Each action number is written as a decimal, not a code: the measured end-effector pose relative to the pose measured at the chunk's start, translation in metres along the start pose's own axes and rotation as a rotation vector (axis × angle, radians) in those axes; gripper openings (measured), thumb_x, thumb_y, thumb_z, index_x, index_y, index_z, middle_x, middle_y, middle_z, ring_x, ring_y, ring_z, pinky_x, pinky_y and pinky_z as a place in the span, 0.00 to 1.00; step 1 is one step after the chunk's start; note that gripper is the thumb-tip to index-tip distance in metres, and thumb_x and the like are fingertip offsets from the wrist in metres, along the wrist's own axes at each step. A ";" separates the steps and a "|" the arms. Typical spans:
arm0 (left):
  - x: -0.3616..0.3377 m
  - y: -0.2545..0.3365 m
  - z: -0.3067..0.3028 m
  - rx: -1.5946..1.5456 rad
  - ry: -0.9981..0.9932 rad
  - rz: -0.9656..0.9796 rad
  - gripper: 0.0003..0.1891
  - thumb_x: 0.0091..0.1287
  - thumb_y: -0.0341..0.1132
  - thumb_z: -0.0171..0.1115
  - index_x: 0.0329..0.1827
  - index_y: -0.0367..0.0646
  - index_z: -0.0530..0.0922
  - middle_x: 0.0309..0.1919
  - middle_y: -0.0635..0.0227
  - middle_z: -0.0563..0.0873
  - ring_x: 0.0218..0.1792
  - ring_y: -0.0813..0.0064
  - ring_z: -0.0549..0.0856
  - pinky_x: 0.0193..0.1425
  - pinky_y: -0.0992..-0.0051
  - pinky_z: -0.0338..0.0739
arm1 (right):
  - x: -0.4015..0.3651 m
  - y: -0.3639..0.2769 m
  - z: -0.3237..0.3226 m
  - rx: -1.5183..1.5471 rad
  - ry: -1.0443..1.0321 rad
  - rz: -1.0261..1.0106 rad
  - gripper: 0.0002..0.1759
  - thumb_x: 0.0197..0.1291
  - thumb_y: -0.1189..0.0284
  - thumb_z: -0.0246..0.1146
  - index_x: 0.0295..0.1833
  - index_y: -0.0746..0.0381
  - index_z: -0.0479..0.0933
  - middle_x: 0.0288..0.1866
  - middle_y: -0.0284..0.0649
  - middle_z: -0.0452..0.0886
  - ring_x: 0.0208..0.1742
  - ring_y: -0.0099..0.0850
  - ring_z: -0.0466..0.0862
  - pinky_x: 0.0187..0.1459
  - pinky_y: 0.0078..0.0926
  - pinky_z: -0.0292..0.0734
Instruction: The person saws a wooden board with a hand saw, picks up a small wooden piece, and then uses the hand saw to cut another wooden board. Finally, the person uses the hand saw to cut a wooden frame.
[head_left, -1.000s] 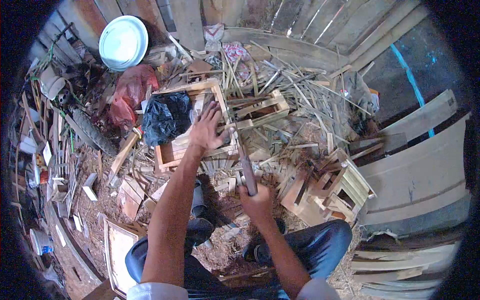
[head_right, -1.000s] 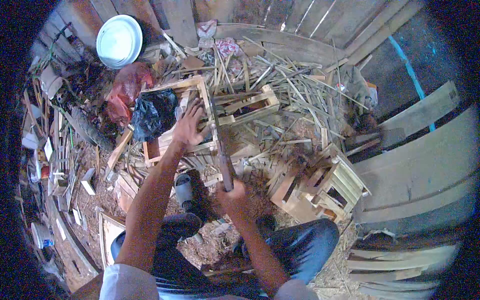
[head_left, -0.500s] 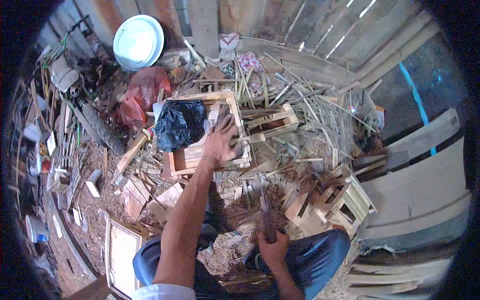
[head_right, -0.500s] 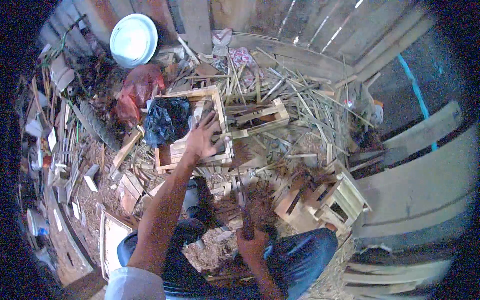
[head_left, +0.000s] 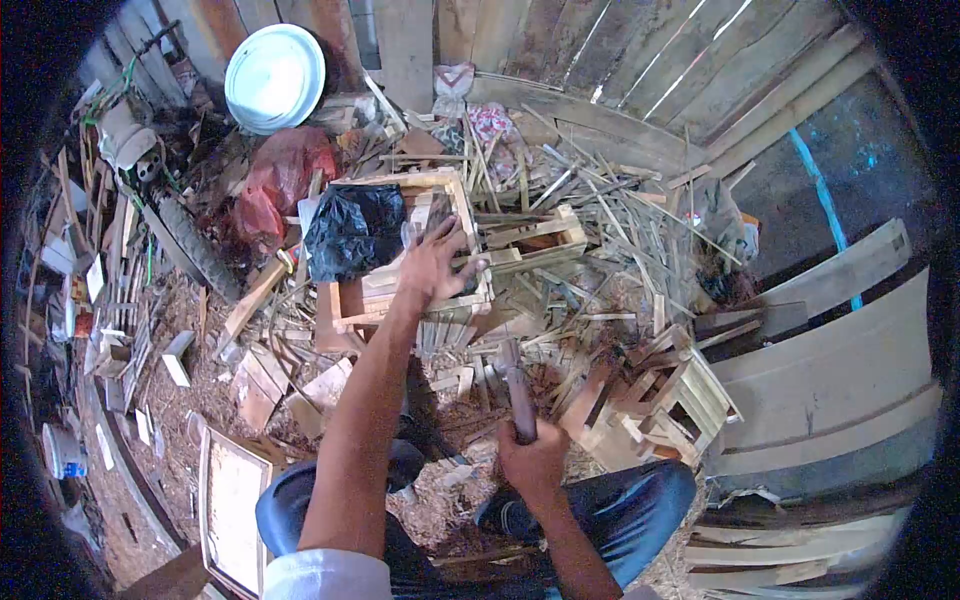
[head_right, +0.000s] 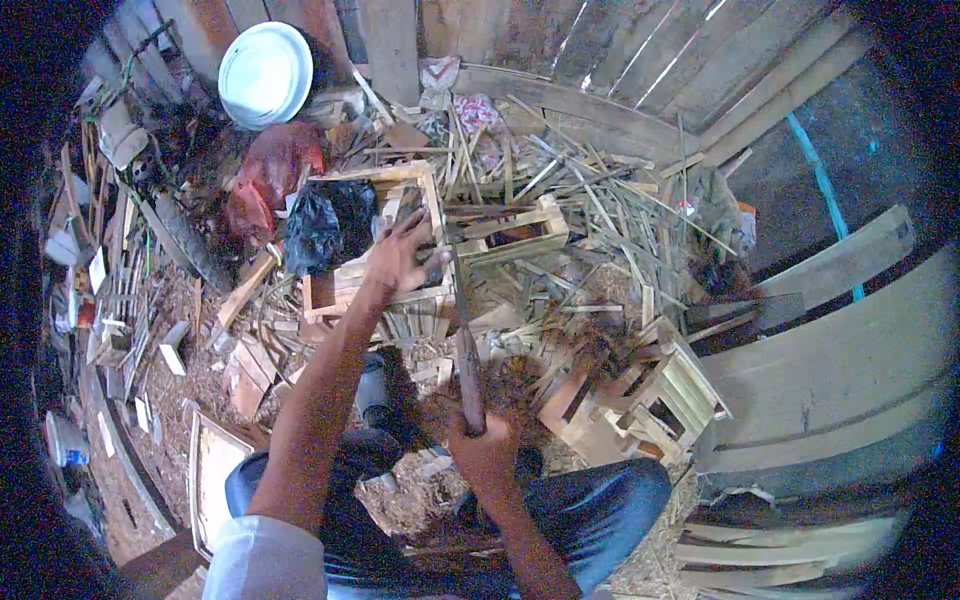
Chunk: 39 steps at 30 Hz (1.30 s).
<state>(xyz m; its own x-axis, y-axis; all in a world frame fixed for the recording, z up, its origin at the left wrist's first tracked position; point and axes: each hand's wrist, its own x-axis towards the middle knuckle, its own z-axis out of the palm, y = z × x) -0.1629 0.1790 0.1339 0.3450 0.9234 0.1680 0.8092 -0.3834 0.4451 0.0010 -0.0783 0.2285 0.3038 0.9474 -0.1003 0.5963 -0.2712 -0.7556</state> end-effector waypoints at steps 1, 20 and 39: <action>-0.004 -0.003 0.002 0.004 -0.003 -0.008 0.31 0.63 0.60 0.56 0.64 0.53 0.74 0.70 0.61 0.70 0.74 0.64 0.63 0.73 0.49 0.57 | 0.002 0.004 -0.004 -0.028 -0.008 -0.032 0.16 0.51 0.69 0.67 0.20 0.68 0.74 0.12 0.39 0.71 0.16 0.27 0.74 0.23 0.33 0.69; -0.011 0.009 -0.012 -0.009 0.001 -0.029 0.47 0.58 0.64 0.58 0.71 0.34 0.60 0.71 0.53 0.66 0.74 0.58 0.61 0.76 0.52 0.50 | -0.001 -0.016 -0.017 0.052 0.058 -0.006 0.16 0.63 0.64 0.64 0.30 0.67 0.77 0.14 0.43 0.70 0.16 0.28 0.70 0.23 0.34 0.68; 0.031 0.024 0.014 0.124 0.028 -0.596 0.35 0.73 0.49 0.41 0.76 0.34 0.49 0.78 0.56 0.51 0.78 0.59 0.50 0.78 0.51 0.39 | 0.052 -0.125 -0.072 -0.106 -0.358 0.464 0.12 0.57 0.67 0.68 0.34 0.65 0.79 0.17 0.43 0.77 0.18 0.36 0.82 0.21 0.33 0.72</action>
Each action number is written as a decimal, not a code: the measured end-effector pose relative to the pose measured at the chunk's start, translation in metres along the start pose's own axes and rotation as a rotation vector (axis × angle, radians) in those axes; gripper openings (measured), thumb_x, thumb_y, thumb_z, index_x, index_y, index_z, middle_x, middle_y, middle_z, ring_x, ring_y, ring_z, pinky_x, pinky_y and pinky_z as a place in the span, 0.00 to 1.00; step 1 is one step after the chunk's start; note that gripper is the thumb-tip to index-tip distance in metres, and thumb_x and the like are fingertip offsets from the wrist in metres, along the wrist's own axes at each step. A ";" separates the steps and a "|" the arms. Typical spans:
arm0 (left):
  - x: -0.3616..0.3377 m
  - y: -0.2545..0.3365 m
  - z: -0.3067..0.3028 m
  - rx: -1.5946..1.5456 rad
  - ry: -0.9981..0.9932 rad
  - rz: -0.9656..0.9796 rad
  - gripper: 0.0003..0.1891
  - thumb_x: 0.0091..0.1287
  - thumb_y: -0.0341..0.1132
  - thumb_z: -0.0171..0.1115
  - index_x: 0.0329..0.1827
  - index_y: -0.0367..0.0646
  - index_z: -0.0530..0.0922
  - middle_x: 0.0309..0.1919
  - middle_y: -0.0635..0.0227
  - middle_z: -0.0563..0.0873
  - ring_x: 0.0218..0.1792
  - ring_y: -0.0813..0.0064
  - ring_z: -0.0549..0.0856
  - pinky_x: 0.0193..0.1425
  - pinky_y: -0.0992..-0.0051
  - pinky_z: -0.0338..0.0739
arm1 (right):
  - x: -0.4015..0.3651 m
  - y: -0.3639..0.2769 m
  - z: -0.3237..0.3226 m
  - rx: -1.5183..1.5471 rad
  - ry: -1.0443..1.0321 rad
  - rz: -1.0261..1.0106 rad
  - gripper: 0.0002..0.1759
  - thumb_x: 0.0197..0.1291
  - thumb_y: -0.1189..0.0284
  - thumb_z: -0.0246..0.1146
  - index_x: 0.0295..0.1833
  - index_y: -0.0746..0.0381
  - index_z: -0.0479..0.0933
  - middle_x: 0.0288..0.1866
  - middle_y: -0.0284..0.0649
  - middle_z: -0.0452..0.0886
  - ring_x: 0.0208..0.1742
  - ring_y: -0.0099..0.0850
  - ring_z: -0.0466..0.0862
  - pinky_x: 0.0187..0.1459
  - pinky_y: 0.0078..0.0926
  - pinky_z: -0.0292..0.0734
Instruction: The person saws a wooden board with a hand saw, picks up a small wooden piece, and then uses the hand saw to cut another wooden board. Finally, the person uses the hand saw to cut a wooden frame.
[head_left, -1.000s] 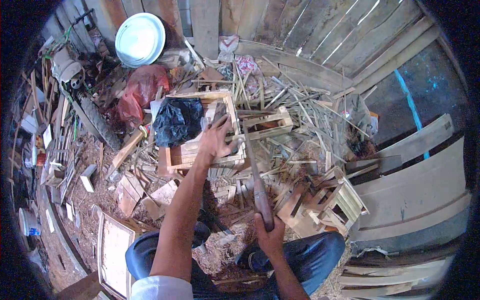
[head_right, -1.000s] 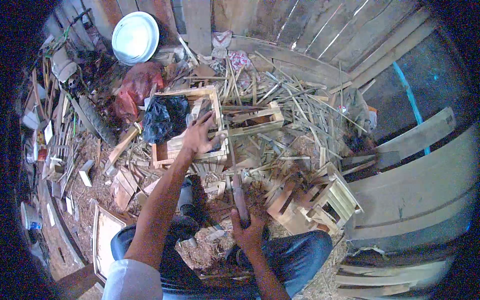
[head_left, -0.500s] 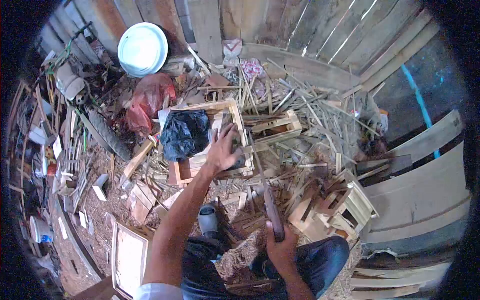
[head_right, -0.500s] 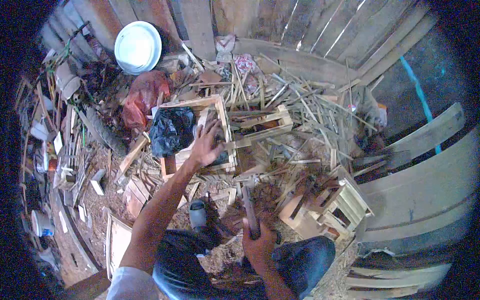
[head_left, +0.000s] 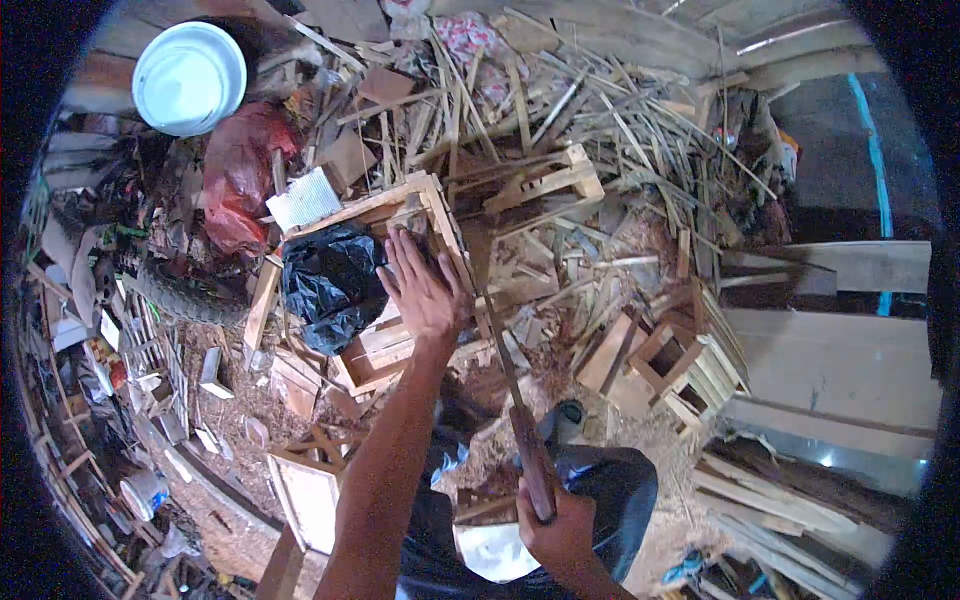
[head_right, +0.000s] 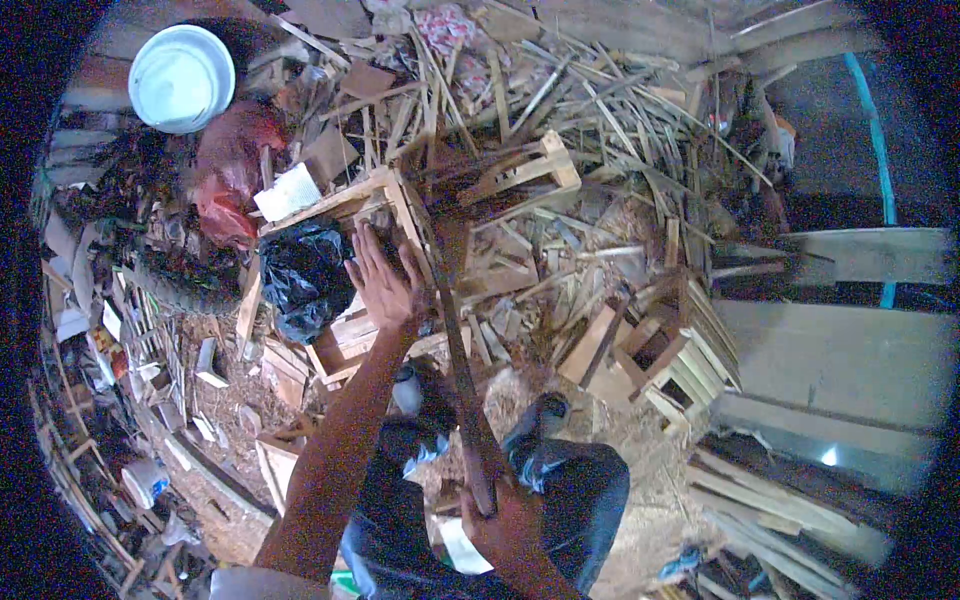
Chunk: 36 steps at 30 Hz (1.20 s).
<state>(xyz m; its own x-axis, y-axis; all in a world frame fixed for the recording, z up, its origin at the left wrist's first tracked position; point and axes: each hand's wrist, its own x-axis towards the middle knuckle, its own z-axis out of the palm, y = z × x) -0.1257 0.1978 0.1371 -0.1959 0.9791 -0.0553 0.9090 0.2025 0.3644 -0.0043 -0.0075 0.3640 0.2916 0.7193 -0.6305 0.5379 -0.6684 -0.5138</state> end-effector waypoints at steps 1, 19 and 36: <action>0.001 -0.001 0.000 0.007 0.010 -0.003 0.36 0.73 0.49 0.42 0.76 0.34 0.49 0.77 0.56 0.52 0.78 0.59 0.50 0.78 0.51 0.39 | 0.000 -0.008 -0.002 -0.043 0.003 -0.069 0.11 0.54 0.68 0.69 0.33 0.65 0.78 0.18 0.44 0.78 0.20 0.38 0.83 0.22 0.34 0.73; 0.001 0.001 -0.002 -0.028 -0.032 0.015 0.37 0.69 0.46 0.45 0.76 0.32 0.49 0.76 0.51 0.54 0.78 0.56 0.51 0.78 0.49 0.39 | 0.151 0.030 0.091 0.255 0.186 -0.216 0.10 0.50 0.71 0.70 0.37 0.63 0.81 0.24 0.45 0.82 0.24 0.36 0.85 0.29 0.33 0.78; -0.003 -0.003 0.003 -0.019 0.043 0.049 0.38 0.66 0.46 0.46 0.75 0.30 0.51 0.72 0.45 0.60 0.76 0.54 0.55 0.78 0.51 0.41 | 0.027 0.015 0.015 0.163 0.127 -0.091 0.05 0.51 0.74 0.68 0.30 0.63 0.79 0.17 0.41 0.76 0.19 0.33 0.79 0.24 0.30 0.71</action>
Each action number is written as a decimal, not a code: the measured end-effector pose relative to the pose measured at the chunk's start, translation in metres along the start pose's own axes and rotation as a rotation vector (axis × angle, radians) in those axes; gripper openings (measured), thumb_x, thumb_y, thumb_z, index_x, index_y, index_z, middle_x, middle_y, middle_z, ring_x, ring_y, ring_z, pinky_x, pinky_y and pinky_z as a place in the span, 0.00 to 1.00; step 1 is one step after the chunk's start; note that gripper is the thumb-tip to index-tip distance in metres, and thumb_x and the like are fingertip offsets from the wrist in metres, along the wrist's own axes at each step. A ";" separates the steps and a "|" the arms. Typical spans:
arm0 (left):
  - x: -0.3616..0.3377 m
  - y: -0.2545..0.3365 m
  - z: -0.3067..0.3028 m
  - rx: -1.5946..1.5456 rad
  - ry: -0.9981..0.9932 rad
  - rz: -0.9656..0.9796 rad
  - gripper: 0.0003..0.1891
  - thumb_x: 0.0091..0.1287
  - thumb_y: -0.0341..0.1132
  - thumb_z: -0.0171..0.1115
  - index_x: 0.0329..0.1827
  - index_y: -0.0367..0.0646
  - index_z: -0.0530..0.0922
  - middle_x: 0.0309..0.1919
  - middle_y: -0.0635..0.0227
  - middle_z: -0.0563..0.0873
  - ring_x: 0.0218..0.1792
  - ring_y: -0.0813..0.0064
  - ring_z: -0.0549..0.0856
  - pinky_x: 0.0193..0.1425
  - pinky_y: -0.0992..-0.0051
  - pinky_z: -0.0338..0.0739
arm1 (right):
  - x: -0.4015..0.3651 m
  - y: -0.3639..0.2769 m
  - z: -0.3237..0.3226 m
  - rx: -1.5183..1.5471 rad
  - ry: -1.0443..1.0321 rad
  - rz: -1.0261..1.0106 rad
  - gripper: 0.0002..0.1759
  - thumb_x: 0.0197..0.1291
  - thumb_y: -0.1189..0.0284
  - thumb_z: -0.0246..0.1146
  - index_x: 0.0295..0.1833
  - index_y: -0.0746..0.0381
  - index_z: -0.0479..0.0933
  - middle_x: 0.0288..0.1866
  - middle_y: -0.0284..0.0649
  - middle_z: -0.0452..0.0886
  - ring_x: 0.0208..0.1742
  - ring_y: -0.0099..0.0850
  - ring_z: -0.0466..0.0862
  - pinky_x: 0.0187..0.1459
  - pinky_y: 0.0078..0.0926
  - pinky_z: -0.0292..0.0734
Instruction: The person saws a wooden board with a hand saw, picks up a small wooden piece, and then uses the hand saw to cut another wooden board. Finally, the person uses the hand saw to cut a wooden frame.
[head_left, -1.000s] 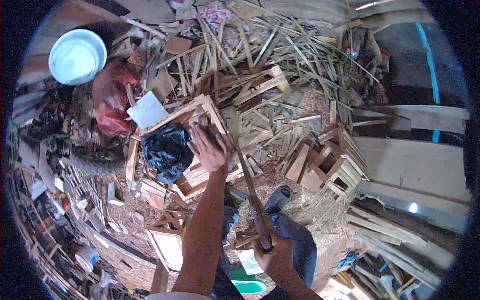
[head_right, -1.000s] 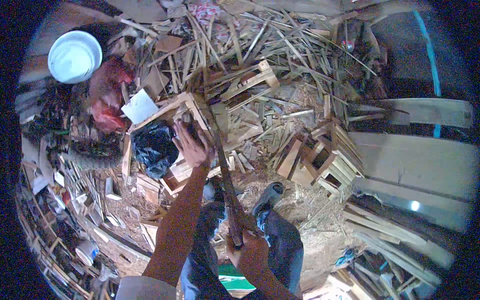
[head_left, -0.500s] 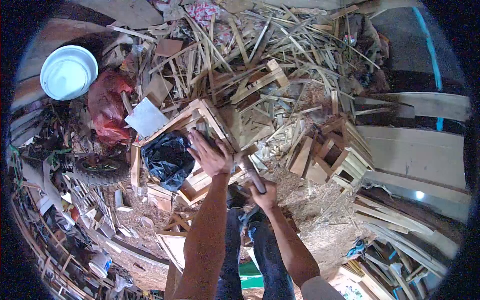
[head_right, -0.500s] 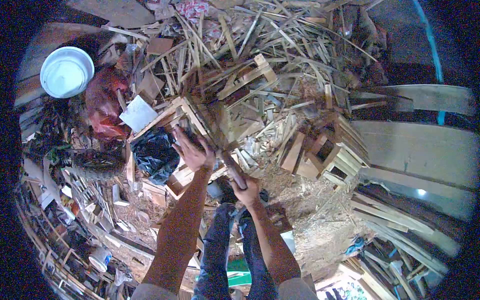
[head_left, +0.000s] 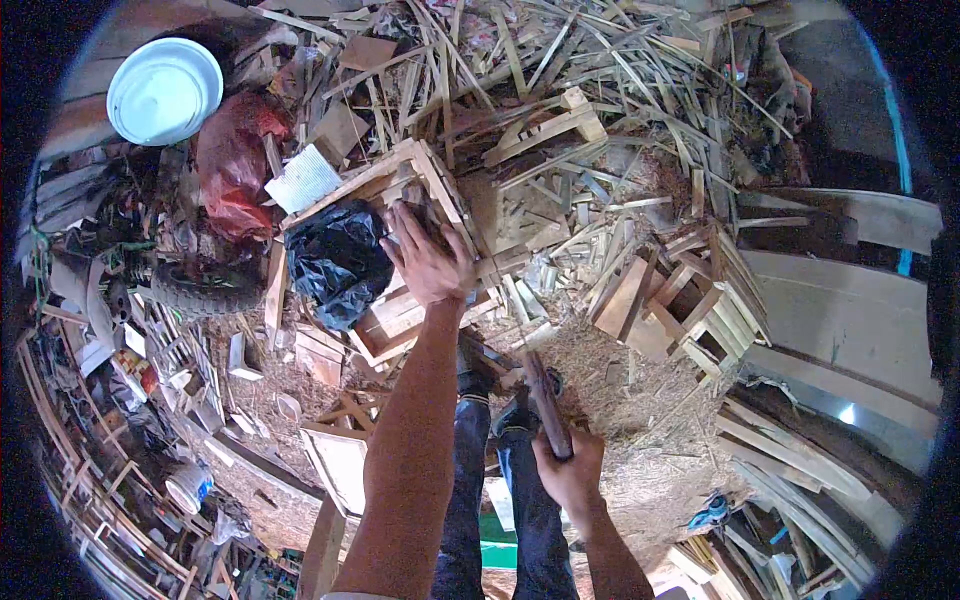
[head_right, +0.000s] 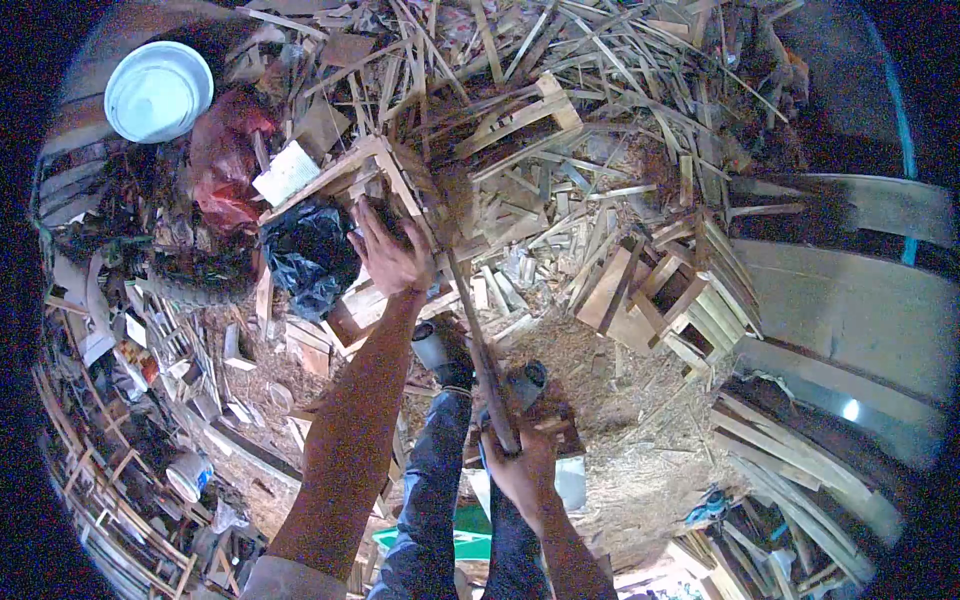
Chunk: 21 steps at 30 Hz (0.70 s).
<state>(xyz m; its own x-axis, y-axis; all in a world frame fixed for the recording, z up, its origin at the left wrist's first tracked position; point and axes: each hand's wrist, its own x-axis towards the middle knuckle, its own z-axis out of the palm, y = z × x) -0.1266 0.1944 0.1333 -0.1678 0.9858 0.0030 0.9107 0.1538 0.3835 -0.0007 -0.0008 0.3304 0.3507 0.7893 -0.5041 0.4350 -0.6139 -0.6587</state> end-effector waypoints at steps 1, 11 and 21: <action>0.001 -0.001 0.001 -0.014 0.019 0.016 0.38 0.66 0.45 0.47 0.75 0.30 0.51 0.72 0.45 0.60 0.76 0.54 0.55 0.78 0.51 0.42 | -0.010 0.002 -0.002 -0.022 0.007 -0.030 0.05 0.50 0.74 0.68 0.30 0.63 0.79 0.17 0.41 0.77 0.19 0.34 0.79 0.24 0.31 0.71; 0.003 0.002 -0.005 -0.042 -0.012 0.008 0.40 0.64 0.44 0.48 0.76 0.31 0.49 0.73 0.43 0.59 0.76 0.51 0.54 0.78 0.50 0.43 | -0.036 -0.048 -0.031 -0.092 -0.014 0.070 0.07 0.49 0.75 0.69 0.32 0.65 0.79 0.15 0.45 0.75 0.17 0.37 0.80 0.21 0.31 0.72; 0.003 0.001 -0.002 -0.040 -0.027 -0.007 0.39 0.66 0.45 0.47 0.76 0.31 0.49 0.74 0.46 0.58 0.77 0.54 0.53 0.79 0.52 0.41 | -0.026 -0.074 -0.033 -0.156 -0.067 0.092 0.07 0.50 0.76 0.69 0.33 0.65 0.77 0.16 0.46 0.76 0.18 0.39 0.82 0.22 0.31 0.73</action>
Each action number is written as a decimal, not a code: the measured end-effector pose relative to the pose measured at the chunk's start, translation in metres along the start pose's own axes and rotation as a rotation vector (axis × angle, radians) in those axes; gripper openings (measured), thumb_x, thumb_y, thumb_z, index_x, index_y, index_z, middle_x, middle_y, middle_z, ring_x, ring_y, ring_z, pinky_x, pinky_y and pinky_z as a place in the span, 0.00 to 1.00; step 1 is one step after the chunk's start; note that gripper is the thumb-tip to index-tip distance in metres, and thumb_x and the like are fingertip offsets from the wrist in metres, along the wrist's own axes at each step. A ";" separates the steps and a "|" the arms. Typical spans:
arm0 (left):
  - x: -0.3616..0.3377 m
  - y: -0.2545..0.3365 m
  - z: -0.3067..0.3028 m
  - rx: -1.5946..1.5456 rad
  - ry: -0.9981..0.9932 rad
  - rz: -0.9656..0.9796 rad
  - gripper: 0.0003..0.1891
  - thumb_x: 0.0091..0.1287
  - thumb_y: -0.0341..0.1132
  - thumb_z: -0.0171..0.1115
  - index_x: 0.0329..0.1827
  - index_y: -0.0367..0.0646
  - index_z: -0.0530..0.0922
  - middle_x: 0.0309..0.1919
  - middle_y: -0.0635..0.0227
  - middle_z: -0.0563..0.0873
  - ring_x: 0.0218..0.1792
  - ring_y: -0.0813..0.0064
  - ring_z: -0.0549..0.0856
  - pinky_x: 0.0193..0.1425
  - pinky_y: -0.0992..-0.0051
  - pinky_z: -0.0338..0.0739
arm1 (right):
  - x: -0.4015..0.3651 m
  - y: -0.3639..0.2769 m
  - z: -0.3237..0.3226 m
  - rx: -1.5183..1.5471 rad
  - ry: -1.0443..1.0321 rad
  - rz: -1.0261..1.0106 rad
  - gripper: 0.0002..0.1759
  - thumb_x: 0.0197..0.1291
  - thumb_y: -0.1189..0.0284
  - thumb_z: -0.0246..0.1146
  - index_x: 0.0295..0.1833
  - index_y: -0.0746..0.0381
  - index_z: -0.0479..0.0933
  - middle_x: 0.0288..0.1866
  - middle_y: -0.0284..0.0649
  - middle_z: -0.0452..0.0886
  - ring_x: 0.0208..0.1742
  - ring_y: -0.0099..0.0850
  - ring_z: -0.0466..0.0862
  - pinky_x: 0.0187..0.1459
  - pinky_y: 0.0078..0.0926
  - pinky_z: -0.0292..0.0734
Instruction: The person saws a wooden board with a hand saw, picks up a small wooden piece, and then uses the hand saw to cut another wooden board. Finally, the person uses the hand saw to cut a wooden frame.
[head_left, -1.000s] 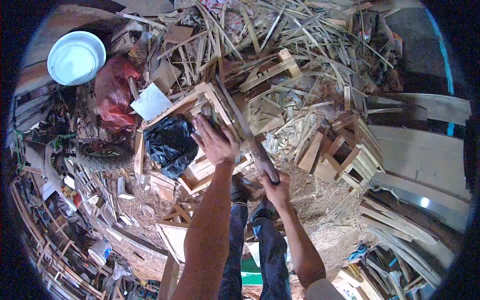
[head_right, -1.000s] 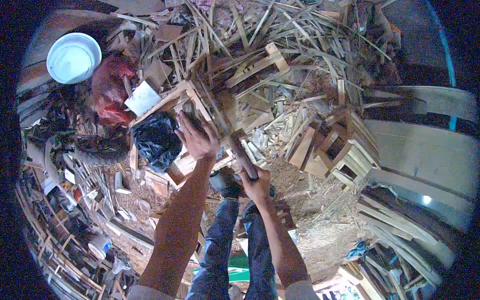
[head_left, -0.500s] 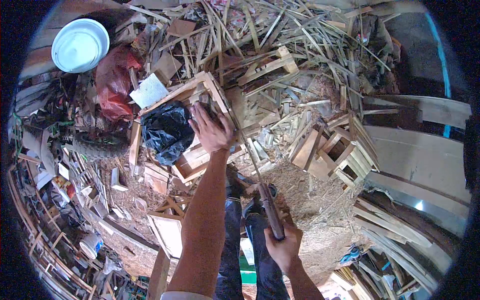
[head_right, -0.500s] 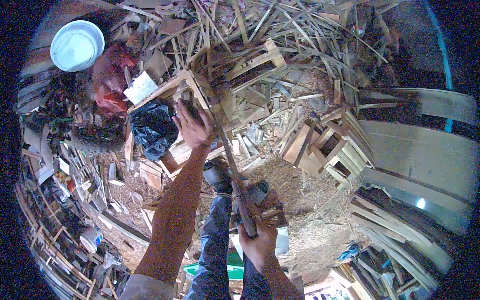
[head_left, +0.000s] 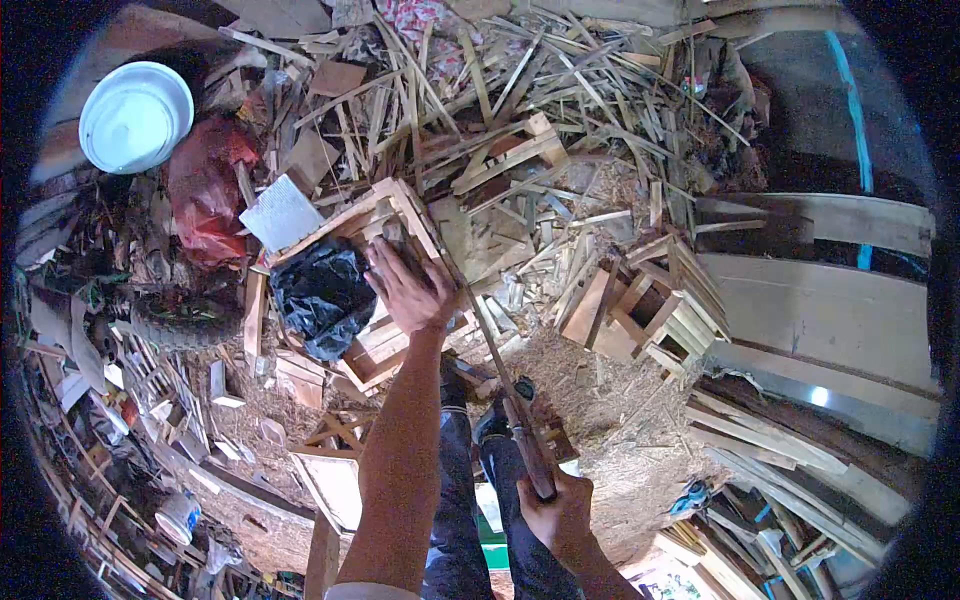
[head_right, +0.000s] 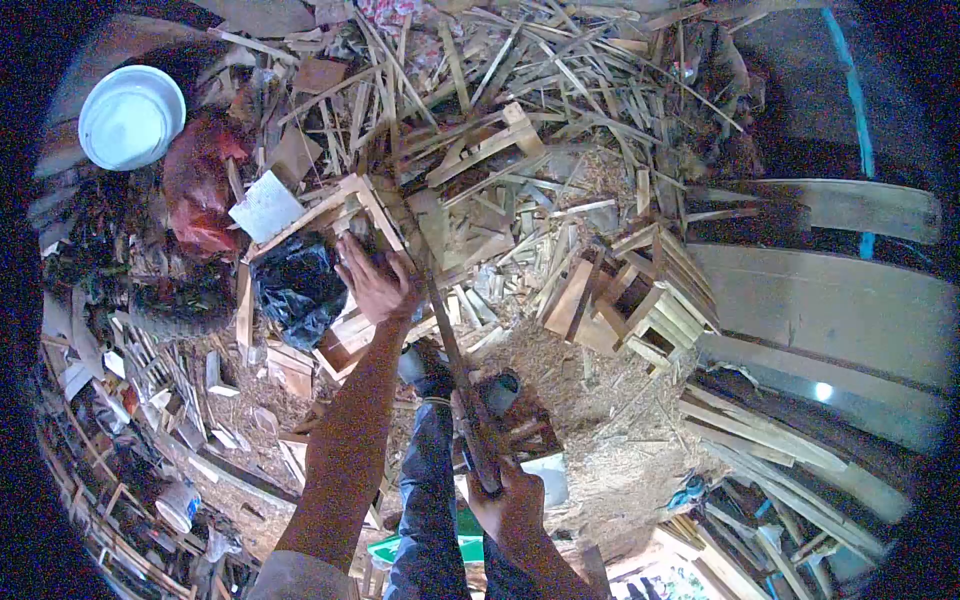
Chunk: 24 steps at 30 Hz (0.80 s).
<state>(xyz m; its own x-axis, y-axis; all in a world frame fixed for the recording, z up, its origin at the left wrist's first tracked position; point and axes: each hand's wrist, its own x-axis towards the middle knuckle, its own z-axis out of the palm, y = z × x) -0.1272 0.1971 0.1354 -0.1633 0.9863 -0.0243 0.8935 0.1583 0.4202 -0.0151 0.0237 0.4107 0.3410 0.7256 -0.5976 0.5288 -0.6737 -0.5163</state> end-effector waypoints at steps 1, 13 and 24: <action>0.001 0.002 -0.001 -0.003 0.002 0.002 0.39 0.66 0.45 0.47 0.76 0.31 0.49 0.74 0.46 0.58 0.77 0.54 0.53 0.79 0.52 0.41 | 0.001 -0.003 -0.001 -0.004 -0.003 0.003 0.07 0.50 0.76 0.69 0.32 0.65 0.77 0.16 0.46 0.76 0.18 0.39 0.82 0.22 0.31 0.73; -0.001 0.002 -0.003 0.012 -0.061 -0.017 0.40 0.65 0.45 0.48 0.76 0.31 0.49 0.75 0.48 0.55 0.78 0.55 0.50 0.79 0.51 0.39 | 0.008 -0.020 -0.006 -0.016 -0.032 0.036 0.10 0.48 0.71 0.71 0.29 0.64 0.77 0.16 0.44 0.76 0.18 0.43 0.81 0.23 0.36 0.75; 0.003 -0.006 0.000 -0.048 -0.028 -0.016 0.34 0.71 0.43 0.45 0.76 0.31 0.50 0.74 0.46 0.59 0.76 0.51 0.54 0.78 0.49 0.42 | 0.002 -0.004 0.035 -0.064 -0.078 -0.185 0.15 0.50 0.62 0.70 0.38 0.61 0.83 0.26 0.46 0.83 0.27 0.45 0.84 0.32 0.39 0.81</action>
<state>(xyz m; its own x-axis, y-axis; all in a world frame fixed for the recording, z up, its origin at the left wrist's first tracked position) -0.1330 0.1990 0.1331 -0.1649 0.9847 -0.0561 0.8698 0.1720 0.4624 -0.0445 0.0228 0.3903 0.1738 0.8214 -0.5432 0.6257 -0.5181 -0.5832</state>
